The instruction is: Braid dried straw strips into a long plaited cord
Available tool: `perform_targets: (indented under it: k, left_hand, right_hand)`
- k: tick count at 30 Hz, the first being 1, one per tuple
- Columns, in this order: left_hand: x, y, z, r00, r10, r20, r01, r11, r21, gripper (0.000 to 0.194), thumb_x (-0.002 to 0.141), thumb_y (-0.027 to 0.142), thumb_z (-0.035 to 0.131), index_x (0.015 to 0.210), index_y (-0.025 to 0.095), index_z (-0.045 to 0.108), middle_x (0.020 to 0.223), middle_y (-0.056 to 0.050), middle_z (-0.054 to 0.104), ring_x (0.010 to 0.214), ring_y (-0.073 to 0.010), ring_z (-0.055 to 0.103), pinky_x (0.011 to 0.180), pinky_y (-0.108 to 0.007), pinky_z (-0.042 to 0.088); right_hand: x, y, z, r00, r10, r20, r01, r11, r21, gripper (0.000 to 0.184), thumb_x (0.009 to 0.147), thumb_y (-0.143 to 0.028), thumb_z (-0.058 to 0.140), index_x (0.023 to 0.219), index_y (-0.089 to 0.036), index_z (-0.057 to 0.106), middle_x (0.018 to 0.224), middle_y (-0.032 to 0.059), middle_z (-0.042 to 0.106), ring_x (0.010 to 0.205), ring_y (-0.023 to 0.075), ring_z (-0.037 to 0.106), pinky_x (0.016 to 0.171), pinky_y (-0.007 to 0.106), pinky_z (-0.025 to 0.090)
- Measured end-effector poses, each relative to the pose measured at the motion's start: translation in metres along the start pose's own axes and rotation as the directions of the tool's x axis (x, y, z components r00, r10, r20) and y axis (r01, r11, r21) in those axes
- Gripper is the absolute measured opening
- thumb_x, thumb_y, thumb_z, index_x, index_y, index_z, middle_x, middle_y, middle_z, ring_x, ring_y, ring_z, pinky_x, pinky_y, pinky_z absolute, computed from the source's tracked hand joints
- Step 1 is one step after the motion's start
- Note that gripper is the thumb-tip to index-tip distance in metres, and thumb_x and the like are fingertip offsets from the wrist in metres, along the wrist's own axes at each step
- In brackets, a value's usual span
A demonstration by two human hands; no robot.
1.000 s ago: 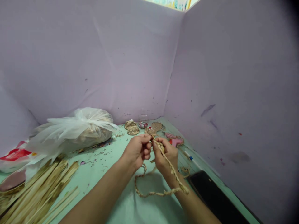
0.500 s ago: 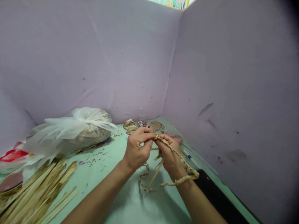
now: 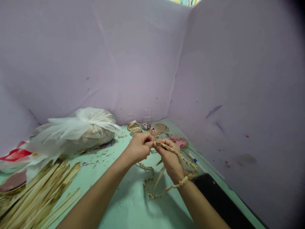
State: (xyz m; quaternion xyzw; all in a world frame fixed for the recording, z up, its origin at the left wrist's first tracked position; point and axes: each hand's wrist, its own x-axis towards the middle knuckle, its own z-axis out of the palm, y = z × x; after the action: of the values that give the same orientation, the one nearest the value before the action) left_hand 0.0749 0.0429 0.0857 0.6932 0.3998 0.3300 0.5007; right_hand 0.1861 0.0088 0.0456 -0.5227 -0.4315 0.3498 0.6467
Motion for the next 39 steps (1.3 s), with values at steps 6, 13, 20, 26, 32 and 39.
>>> perform_targets:
  k: [6, 13, 20, 26, 32, 39]
  left_hand:
    - [0.002, 0.001, -0.006, 0.997, -0.019, 0.081, 0.040, 0.964, -0.264, 0.016, 0.073, 0.025, 0.048, 0.061, 0.018, 0.041, 0.040, 0.004, 0.043, 0.033, -0.0072, 0.039, 0.033, -0.017, 0.031]
    - [0.004, -0.004, -0.039, 0.993, -0.082, 0.081, 0.067, 0.982, 0.174, 0.012, 0.065, 0.018, 0.047, 0.054, 0.017, 0.043, 0.038, 0.004, 0.041, 0.036, -0.0070, 0.037, 0.037, -0.017, 0.027]
    - [0.017, -0.033, -0.074, 0.934, -0.310, -0.176, 0.357, 0.799, 0.483, 0.009, 0.056, 0.017, 0.052, 0.048, 0.016, 0.055, 0.034, 0.000, 0.045, 0.037, -0.0108, 0.040, 0.042, -0.021, 0.027]
    - [0.049, -0.085, -0.071, 0.898, -0.222, -0.379, 0.416, 0.707, 0.572, 0.008, 0.055, 0.015, 0.053, 0.057, 0.015, 0.061, 0.054, -0.005, 0.059, 0.057, -0.0154, 0.052, 0.052, -0.023, 0.034]
    - [0.072, -0.112, -0.069, 0.875, -0.195, -0.444, 0.452, 0.660, 0.600, 0.016, 0.057, 0.018, 0.053, 0.067, 0.014, 0.065, 0.071, -0.011, 0.064, 0.068, -0.0198, 0.057, 0.057, -0.025, 0.037]
    - [0.075, -0.120, -0.071, 0.882, -0.221, -0.417, 0.453, 0.642, 0.619, 0.013, 0.054, 0.017, 0.057, 0.064, 0.015, 0.065, 0.072, -0.010, 0.065, 0.071, -0.0213, 0.058, 0.059, -0.026, 0.038]
  right_hand:
    - [-0.006, 0.000, 0.003, 0.997, -0.058, -0.060, 0.069, 0.978, 0.196, 0.019, 0.058, -0.027, 0.067, 0.069, -0.016, 0.058, 0.053, -0.0044, 0.051, 0.043, 0.0057, 0.039, 0.041, 0.019, 0.033]
    - [-0.001, 0.005, 0.005, 0.831, 0.300, 0.468, -0.471, 0.827, 0.306, 0.038, 0.061, -0.049, 0.058, 0.081, -0.017, 0.055, 0.039, -0.0119, 0.020, 0.033, 0.0038, 0.012, 0.032, 0.017, 0.009]
    - [-0.002, 0.034, 0.060, 0.757, 0.503, 0.417, -0.550, 0.835, -0.010, 0.030, 0.071, -0.040, 0.051, 0.071, -0.012, 0.061, 0.035, -0.0097, 0.023, 0.030, 0.0050, 0.019, 0.032, 0.019, 0.014]
    - [0.027, 0.068, 0.093, 0.750, 0.615, 0.243, -0.601, 0.787, -0.138, 0.020, 0.071, -0.027, 0.045, 0.064, -0.013, 0.058, 0.037, -0.0047, 0.037, 0.032, 0.0087, 0.034, 0.034, 0.021, 0.027]
    - [0.060, 0.089, 0.106, 0.776, 0.604, 0.181, -0.546, 0.787, -0.287, 0.010, 0.064, -0.017, 0.050, 0.054, -0.016, 0.053, 0.032, -0.0041, 0.037, 0.031, 0.0097, 0.034, 0.035, 0.023, 0.026]
    - [0.065, 0.090, 0.099, 0.794, 0.564, 0.226, -0.435, 0.787, -0.438, 0.011, 0.061, -0.021, 0.056, 0.052, -0.014, 0.057, 0.032, -0.0023, 0.040, 0.033, 0.0107, 0.037, 0.038, 0.024, 0.028]
